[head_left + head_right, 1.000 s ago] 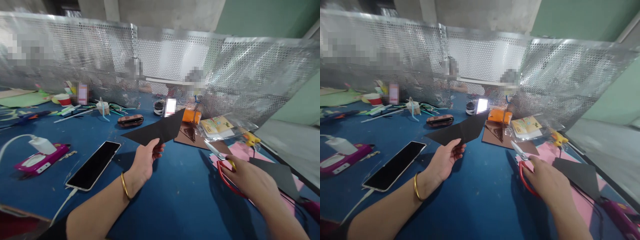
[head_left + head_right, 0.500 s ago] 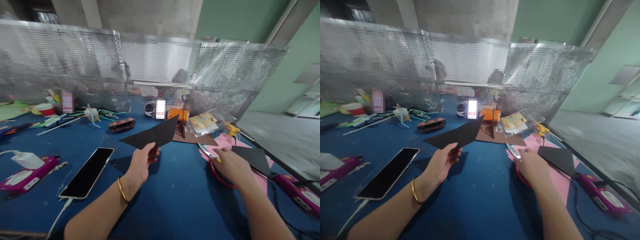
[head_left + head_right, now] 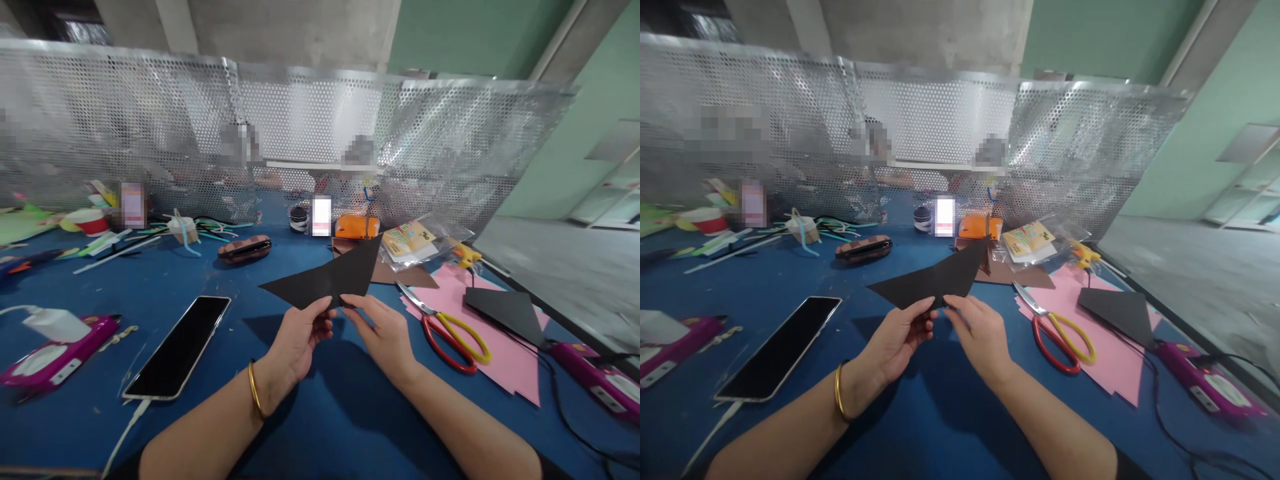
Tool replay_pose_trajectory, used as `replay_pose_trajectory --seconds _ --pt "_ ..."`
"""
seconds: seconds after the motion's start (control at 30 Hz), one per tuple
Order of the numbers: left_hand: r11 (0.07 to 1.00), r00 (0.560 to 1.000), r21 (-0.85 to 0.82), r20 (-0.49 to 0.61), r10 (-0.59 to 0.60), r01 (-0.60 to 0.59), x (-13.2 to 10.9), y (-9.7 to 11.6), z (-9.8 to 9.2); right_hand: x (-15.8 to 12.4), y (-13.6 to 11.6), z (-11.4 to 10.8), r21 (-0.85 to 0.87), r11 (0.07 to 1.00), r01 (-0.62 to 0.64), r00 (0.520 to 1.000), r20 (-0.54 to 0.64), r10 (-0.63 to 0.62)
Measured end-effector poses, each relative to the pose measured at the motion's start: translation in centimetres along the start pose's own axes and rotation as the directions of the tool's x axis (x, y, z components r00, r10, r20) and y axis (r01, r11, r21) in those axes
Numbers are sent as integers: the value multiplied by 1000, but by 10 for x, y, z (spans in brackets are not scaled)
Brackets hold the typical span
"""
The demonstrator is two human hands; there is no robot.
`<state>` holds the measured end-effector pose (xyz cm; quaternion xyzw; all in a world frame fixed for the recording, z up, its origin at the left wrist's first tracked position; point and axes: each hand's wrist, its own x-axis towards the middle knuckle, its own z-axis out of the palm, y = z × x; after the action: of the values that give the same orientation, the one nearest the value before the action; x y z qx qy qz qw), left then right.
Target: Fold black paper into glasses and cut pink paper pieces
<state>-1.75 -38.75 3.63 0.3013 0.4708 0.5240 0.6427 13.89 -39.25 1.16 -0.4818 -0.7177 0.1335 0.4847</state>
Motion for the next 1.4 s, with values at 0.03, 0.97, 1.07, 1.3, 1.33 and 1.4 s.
replay_pose_trajectory --seconds 0.03,0.97,1.07,1.3,1.33,1.4 --pt "999 999 -7 5 -32 33 0 0 1 -2 1 0 45 998 -33 999 -20 34" --pt "975 975 -36 29 -220 220 10 -4 1 5 8 0 500 746 -439 891 134 434" --pt "975 975 12 15 -222 222 11 -4 -2 3 9 0 490 715 -498 861 184 474" --pt "957 967 145 2 -253 250 7 -6 -9 -11 7 -1 423 709 -565 825 279 491" --pt "954 968 167 3 -252 249 6 -6 -10 -13 8 -2 406 714 -571 821 302 484" --pt "946 968 214 1 -250 244 7 -7 -11 -17 10 -6 361 734 -576 812 353 464"
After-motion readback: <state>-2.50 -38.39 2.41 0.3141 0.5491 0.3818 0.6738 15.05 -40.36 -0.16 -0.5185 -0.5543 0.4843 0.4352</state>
